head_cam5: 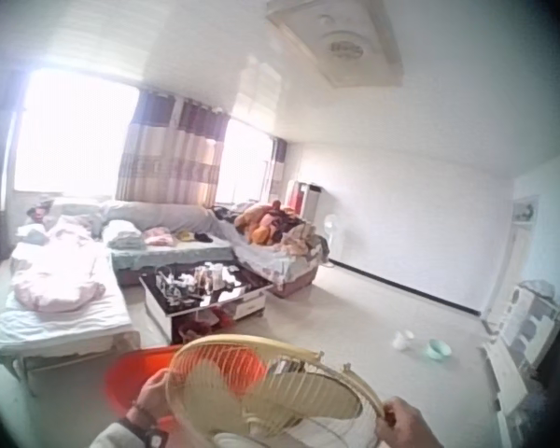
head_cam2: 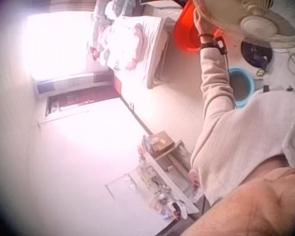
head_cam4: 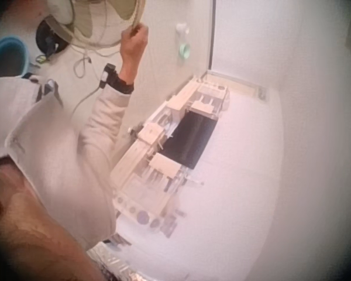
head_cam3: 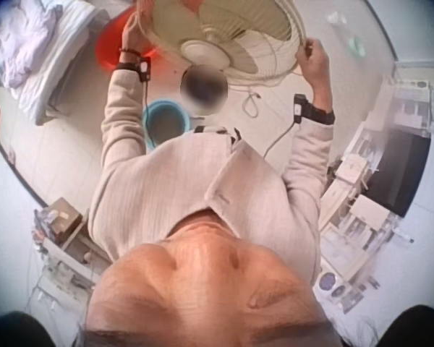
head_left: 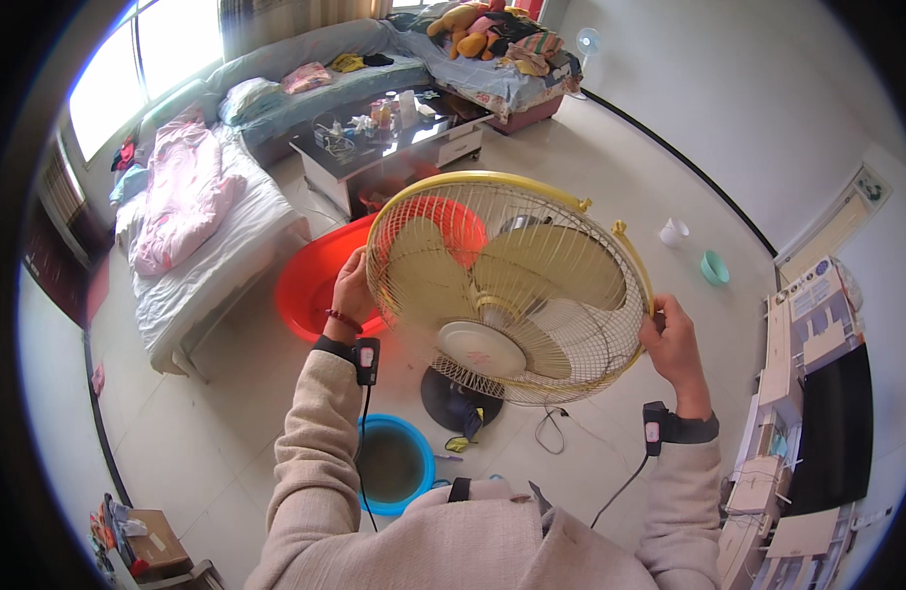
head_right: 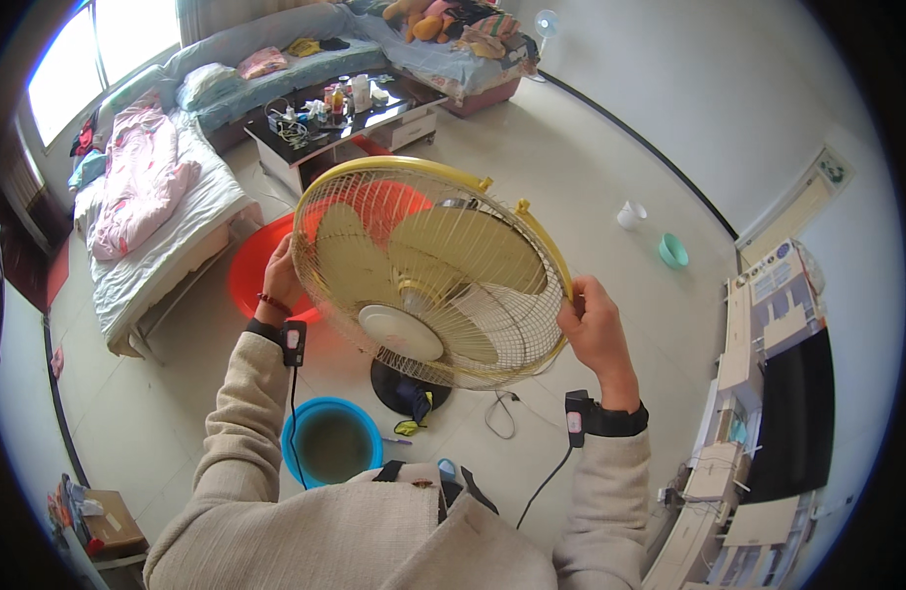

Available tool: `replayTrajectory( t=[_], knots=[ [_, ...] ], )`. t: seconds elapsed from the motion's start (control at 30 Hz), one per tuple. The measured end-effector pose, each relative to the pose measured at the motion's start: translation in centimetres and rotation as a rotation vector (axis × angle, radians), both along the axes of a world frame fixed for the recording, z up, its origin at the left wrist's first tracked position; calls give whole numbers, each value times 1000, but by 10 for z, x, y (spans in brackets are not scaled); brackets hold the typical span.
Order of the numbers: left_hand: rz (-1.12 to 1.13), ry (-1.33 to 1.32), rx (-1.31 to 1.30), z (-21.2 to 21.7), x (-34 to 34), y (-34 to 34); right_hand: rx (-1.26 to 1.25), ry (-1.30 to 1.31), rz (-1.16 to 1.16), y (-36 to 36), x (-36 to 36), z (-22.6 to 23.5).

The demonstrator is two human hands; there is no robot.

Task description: The person assembles a standing fan by attaching a yellow plastic ring to the front wire cage and securing the cage onto the fan head. They align the ring with the cage and press it into place, then rotate the cage to lock it.

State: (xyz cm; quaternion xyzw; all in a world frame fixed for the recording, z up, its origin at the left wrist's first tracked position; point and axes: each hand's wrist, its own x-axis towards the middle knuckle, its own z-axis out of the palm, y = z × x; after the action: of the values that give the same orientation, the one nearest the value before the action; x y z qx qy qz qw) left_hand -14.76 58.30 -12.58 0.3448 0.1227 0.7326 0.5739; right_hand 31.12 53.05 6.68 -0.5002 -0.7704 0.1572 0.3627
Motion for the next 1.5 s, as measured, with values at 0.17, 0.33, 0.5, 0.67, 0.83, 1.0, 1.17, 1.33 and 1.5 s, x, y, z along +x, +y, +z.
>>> replayTrajectory(
  t=[0.17, 0.33, 0.5, 0.67, 0.83, 1.0, 1.17, 1.33, 1.5],
  knots=[
    [24, -43, -61, 7, 7, -2, 18, -12, 4, -2, 0, 2],
    [37, -57, -80, 10, 8, -1, -45, 28, 22, -5, 2, 3],
    [14, -58, -49, 10, 7, -2, -93, 108, 57, -4, 7, 0],
    [-2, -56, -52, 17, 9, -3, -167, 229, 18, 0, 11, -8],
    [-28, -59, -45, 25, 12, -5, 13, 174, 90, 4, 12, -13],
    [-8, -48, -64, 29, 14, -2, 58, 169, 97, 4, 12, -12],
    [31, 36, -71, 31, 10, -1, -13, 240, 80, 0, 11, -9],
    [38, 15, -68, 30, 13, 1, -54, 327, 57, 0, 11, -10],
    [-22, -6, -31, 26, 9, 3, -124, 392, 50, 1, 13, -13]
  ],
)
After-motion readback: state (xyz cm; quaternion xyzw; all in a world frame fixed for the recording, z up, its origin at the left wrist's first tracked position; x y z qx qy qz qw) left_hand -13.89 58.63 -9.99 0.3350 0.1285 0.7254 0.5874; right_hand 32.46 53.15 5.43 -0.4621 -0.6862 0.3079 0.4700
